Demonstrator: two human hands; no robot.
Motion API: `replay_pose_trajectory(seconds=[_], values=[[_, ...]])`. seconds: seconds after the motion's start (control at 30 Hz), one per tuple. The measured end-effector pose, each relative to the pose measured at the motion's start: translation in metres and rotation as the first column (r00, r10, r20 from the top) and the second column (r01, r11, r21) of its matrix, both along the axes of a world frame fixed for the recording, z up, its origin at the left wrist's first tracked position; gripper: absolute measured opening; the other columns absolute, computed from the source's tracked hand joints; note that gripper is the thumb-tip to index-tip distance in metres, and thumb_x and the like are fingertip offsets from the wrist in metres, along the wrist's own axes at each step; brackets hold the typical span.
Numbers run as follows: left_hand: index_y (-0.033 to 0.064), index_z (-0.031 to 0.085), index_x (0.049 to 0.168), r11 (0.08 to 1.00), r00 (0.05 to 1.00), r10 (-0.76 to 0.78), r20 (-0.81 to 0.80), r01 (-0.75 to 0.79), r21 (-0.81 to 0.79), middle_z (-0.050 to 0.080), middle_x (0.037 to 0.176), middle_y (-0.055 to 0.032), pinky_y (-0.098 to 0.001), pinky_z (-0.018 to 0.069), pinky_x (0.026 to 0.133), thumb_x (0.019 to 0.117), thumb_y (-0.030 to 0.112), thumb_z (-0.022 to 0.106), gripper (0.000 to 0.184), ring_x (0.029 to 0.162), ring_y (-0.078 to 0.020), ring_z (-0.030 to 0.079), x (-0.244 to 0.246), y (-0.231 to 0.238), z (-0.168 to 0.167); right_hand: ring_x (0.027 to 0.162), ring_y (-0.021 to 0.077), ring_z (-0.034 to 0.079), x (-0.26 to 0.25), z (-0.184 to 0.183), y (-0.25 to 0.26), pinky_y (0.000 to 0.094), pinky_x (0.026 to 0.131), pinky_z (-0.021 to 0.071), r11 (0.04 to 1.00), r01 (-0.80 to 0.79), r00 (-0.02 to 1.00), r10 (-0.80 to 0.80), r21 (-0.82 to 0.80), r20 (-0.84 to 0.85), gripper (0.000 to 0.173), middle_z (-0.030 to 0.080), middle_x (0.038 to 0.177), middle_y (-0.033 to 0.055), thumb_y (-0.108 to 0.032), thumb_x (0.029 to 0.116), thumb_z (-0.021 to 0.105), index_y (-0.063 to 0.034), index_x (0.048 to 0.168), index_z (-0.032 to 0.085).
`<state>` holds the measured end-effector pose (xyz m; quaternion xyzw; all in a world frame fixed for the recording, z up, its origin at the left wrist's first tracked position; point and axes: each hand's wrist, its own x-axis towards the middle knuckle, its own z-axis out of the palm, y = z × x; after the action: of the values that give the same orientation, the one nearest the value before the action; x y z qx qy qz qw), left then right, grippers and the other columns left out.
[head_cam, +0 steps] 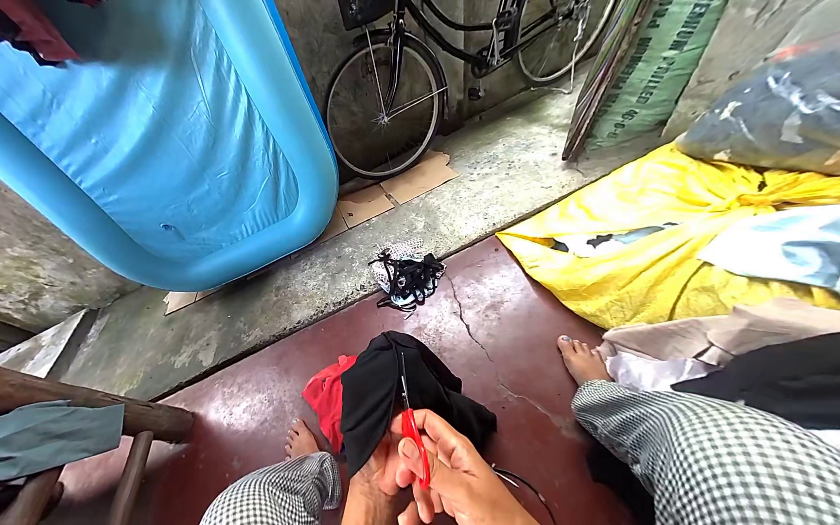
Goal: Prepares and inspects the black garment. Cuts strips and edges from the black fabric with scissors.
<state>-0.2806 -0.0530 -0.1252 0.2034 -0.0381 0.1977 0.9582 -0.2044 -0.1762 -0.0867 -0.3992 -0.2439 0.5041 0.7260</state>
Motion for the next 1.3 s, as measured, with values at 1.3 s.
replay_pose_trajectory(seconds=[1.3], values=[[0.0132,0.072,0.086,0.994,0.985,-0.032,-0.169,0.049,0.1,0.07,0.07,0.0019,-0.0213,0.0563,0.066,0.1081,0.022,0.043,0.037,0.066,-0.0056,0.069,-0.028,-0.018,-0.02,0.061,0.0195,0.066,-0.001,0.004,0.002,0.0385,0.054,0.0611,0.996,0.091,0.996,-0.091,-0.005,-0.013,0.03,0.066,0.082,0.0089,-0.018,0.1004,0.065,-0.0025,0.124,0.054]])
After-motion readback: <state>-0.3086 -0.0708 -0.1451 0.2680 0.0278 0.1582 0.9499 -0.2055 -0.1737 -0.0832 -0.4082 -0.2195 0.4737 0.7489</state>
